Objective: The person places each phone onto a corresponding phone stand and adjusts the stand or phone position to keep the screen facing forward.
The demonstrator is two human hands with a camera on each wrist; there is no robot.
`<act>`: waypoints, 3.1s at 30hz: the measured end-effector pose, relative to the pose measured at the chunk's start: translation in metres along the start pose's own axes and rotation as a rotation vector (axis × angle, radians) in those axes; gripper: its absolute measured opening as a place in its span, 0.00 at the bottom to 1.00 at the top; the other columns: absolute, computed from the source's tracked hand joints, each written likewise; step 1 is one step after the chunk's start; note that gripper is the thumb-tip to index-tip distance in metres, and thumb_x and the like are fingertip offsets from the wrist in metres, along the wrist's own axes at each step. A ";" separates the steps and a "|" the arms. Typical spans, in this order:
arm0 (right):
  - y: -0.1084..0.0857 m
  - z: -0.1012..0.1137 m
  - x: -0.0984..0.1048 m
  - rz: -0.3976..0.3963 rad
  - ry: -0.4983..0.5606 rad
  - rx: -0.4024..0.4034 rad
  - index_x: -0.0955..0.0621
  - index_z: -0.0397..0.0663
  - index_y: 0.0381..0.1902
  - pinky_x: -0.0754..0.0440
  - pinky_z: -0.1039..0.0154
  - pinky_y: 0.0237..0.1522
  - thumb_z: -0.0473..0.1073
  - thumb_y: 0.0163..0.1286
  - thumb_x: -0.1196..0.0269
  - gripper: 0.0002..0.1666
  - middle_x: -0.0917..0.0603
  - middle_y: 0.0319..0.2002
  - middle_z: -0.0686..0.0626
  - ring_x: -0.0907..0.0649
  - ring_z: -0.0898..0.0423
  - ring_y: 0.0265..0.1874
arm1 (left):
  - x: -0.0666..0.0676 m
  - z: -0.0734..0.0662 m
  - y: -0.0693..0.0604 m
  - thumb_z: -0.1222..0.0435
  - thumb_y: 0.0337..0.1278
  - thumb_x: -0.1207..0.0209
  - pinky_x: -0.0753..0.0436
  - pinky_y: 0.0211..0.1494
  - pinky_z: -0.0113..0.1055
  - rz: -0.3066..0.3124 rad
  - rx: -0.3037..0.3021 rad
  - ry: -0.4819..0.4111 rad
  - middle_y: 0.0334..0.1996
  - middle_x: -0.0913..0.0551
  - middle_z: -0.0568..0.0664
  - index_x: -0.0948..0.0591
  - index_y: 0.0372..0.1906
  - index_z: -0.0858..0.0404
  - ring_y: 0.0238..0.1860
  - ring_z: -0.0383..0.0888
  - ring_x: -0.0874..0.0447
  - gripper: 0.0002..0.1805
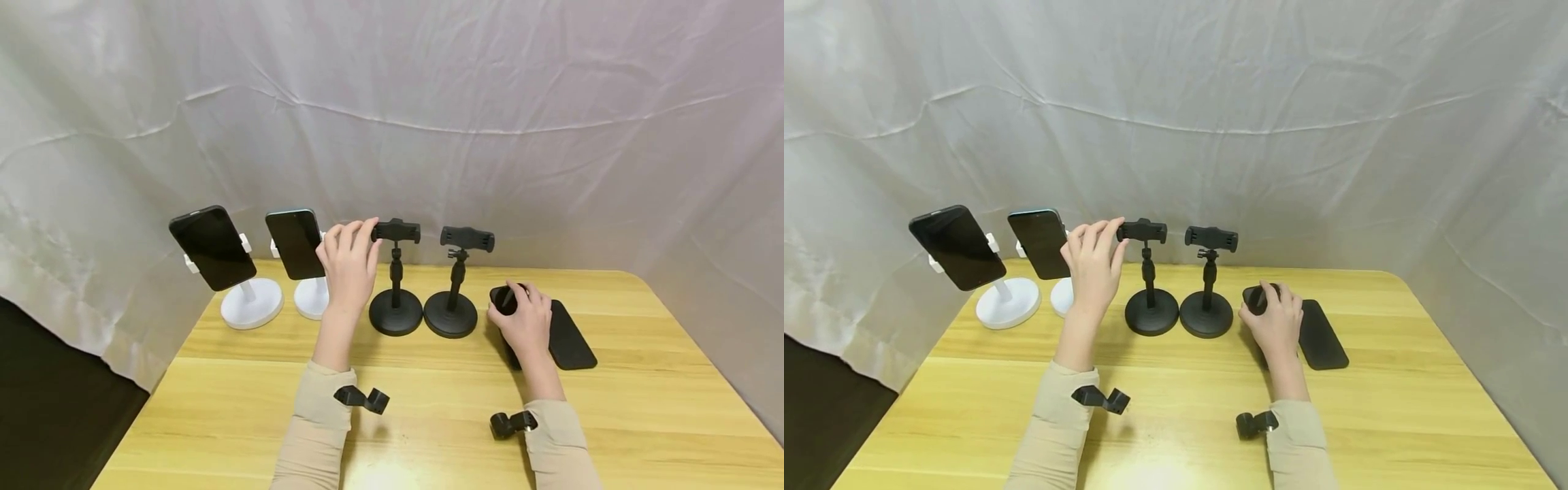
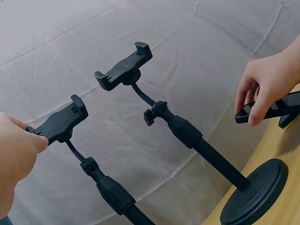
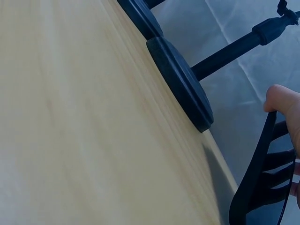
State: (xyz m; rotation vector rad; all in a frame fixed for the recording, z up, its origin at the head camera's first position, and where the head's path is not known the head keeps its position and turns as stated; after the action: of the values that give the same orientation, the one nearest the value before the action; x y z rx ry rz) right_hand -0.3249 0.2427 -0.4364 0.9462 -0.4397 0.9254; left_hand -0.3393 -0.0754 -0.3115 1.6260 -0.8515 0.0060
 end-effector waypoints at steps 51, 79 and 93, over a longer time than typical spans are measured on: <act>0.002 0.047 0.075 -0.499 0.274 0.314 0.18 0.40 0.55 0.36 0.40 0.55 0.39 0.50 0.28 0.31 0.21 0.53 0.32 0.28 0.32 0.51 | -0.005 -0.002 0.001 0.55 0.68 0.44 0.37 0.55 0.54 0.007 -0.001 -0.008 0.52 0.21 0.52 0.20 0.58 0.51 0.56 0.53 0.34 0.17; 0.002 0.061 0.083 -0.534 0.290 0.353 0.20 0.41 0.57 0.35 0.42 0.54 0.43 0.53 0.30 0.32 0.21 0.53 0.31 0.28 0.31 0.50 | 0.000 0.001 0.004 0.54 0.66 0.42 0.37 0.56 0.53 -0.033 -0.012 0.005 0.52 0.21 0.51 0.19 0.56 0.52 0.55 0.53 0.34 0.17; 0.002 0.068 0.097 -0.619 0.349 0.384 0.18 0.40 0.54 0.35 0.47 0.53 0.44 0.52 0.29 0.30 0.20 0.52 0.31 0.26 0.33 0.50 | -0.001 0.001 0.006 0.54 0.66 0.43 0.37 0.56 0.53 -0.037 -0.013 -0.001 0.52 0.21 0.51 0.19 0.54 0.53 0.55 0.53 0.34 0.16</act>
State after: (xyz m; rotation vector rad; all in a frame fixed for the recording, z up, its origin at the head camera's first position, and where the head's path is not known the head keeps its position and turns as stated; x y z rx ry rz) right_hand -0.2685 0.2321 -0.3326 1.1481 0.3339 0.5878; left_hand -0.3430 -0.0757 -0.3071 1.6298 -0.8212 -0.0263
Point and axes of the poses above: each hand's wrist, its own y-axis towards the middle knuckle, its own x-axis out of the back of the hand, z = x × y, the point moved 6 cm from there along y, towards the middle knuckle
